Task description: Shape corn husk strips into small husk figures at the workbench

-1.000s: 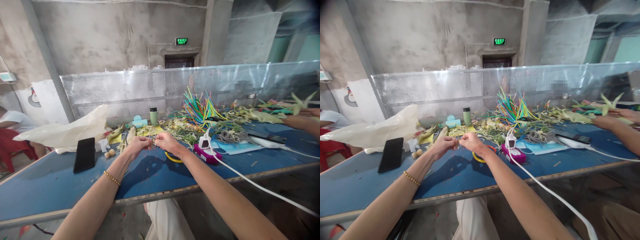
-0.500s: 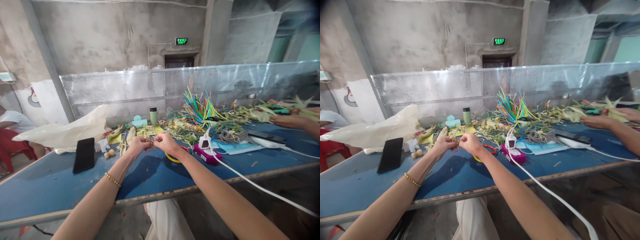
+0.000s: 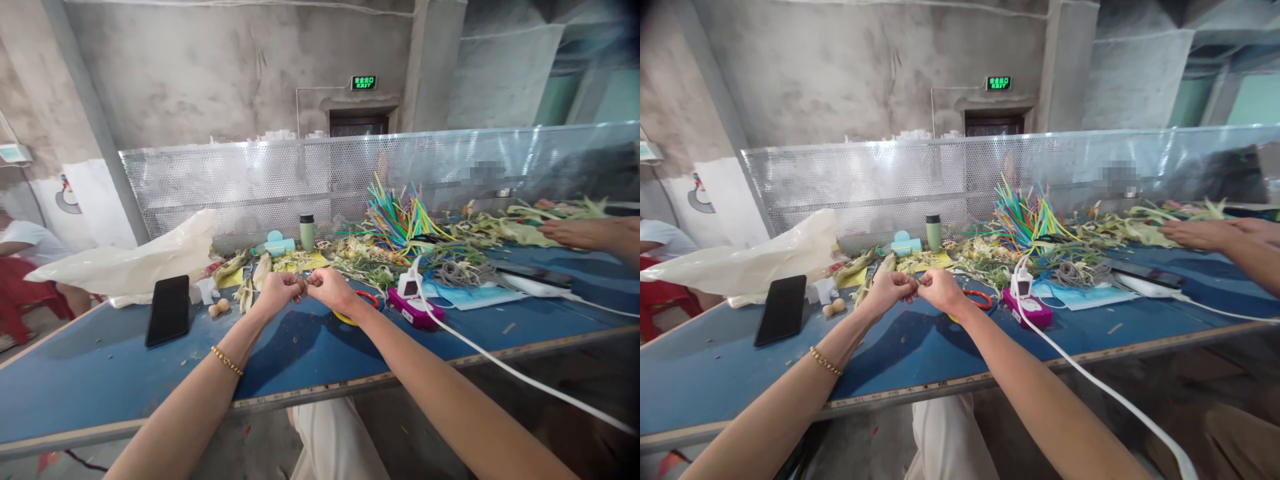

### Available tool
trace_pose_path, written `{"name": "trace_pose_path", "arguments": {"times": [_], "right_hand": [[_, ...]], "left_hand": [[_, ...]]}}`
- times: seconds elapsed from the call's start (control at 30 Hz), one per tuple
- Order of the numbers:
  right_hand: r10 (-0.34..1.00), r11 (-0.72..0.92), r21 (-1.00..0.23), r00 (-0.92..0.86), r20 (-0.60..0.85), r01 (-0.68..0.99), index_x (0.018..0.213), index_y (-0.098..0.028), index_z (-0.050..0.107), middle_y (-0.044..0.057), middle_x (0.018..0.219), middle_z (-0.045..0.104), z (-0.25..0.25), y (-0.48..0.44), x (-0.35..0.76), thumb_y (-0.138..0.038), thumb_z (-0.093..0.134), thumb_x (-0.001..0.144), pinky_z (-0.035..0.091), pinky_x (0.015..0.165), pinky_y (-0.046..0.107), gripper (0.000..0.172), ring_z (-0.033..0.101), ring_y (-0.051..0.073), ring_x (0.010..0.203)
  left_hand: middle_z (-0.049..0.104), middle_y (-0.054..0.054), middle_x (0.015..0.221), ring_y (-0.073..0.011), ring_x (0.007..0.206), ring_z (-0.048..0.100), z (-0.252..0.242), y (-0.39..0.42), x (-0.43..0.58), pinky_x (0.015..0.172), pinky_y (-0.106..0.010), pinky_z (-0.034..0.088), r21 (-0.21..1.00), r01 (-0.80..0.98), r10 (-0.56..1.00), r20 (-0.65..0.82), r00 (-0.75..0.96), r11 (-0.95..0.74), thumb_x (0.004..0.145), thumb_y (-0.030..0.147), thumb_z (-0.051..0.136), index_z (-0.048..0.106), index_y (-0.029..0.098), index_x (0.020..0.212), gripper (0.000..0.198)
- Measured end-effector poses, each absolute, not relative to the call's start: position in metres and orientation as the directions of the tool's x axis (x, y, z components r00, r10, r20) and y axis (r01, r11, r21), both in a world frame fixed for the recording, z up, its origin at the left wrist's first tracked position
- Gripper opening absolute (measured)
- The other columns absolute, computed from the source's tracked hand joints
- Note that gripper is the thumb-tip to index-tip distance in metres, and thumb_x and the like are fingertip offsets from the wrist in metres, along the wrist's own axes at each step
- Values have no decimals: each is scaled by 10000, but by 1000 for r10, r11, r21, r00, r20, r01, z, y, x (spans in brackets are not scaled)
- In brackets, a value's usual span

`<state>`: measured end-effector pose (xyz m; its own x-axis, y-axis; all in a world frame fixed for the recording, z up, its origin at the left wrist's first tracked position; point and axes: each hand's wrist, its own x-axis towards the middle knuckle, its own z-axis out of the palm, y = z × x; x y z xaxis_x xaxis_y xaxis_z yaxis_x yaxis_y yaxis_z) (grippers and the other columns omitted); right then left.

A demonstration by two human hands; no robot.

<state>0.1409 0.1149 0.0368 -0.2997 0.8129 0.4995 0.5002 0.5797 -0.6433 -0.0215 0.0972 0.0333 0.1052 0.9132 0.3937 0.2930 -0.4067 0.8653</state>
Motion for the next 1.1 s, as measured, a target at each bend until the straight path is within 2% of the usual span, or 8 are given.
{"name": "trace_pose_path", "arguments": {"times": [0.23, 0.43, 0.6, 0.73, 0.9, 1.0, 1.1], "right_hand": [[765, 614, -522, -284, 578, 592, 591, -162, 567, -19, 547, 548, 38, 111, 139, -162, 615, 670, 281, 538, 228, 92, 440, 102, 538], [751, 629, -478, -320, 578, 613, 590, -171, 538, -8, 565, 552, 36, 114, 138, -184, 597, 674, 267, 542, 239, 103, 445, 111, 550], [759, 620, -464, -332, 560, 633, 576, -172, 518, -11, 560, 534, 37, 113, 138, -194, 595, 646, 268, 536, 244, 106, 439, 111, 553], [790, 603, -558, -333, 514, 571, 564, -171, 517, -26, 526, 513, 40, 111, 139, -179, 590, 633, 287, 508, 231, 100, 436, 103, 525], [874, 449, -796, -386, 297, 406, 577, -191, 494, -61, 401, 452, 38, 110, 142, -175, 555, 647, 296, 408, 212, 94, 428, 97, 378], [853, 405, -870, -459, 249, 282, 571, -194, 484, -60, 382, 463, 40, 108, 145, -170, 544, 659, 311, 380, 197, 110, 420, 87, 347], [821, 374, -912, -517, 241, 169, 564, -190, 477, -57, 394, 479, 44, 106, 147, -185, 556, 675, 331, 379, 188, 136, 408, 72, 347]], "left_hand": [[644, -51, 565, -118, 467, 568, 31, 101, -21, 471, -214, 408, 839, 327, 900, 417, 131, -436, 677, 182, 606, 634, 116, 600, 105], [605, -26, 508, -107, 457, 540, 33, 98, -18, 474, -212, 391, 794, 385, 878, 463, 121, -471, 642, 106, 564, 591, 139, 534, 116], [554, 0, 447, -97, 446, 501, 40, 88, -14, 464, -206, 346, 803, 384, 887, 445, 122, -455, 604, 66, 543, 558, 151, 493, 141], [560, -3, 474, -102, 467, 496, 41, 88, -16, 486, -219, 361, 813, 351, 886, 424, 189, -464, 622, 100, 537, 544, 159, 500, 136], [555, 11, 482, -114, 484, 501, 41, 87, -16, 499, -230, 350, 754, 471, 886, 434, 166, -457, 605, 99, 528, 549, 166, 541, 96], [543, 25, 481, -117, 492, 486, 42, 85, -17, 497, -232, 332, 708, 520, 871, 458, 176, -478, 602, 106, 530, 548, 172, 563, 78], [566, 22, 518, -112, 514, 506, 42, 88, -21, 516, -226, 359, 732, 449, 858, 448, 250, -513, 635, 130, 524, 552, 169, 589, 66]]}}
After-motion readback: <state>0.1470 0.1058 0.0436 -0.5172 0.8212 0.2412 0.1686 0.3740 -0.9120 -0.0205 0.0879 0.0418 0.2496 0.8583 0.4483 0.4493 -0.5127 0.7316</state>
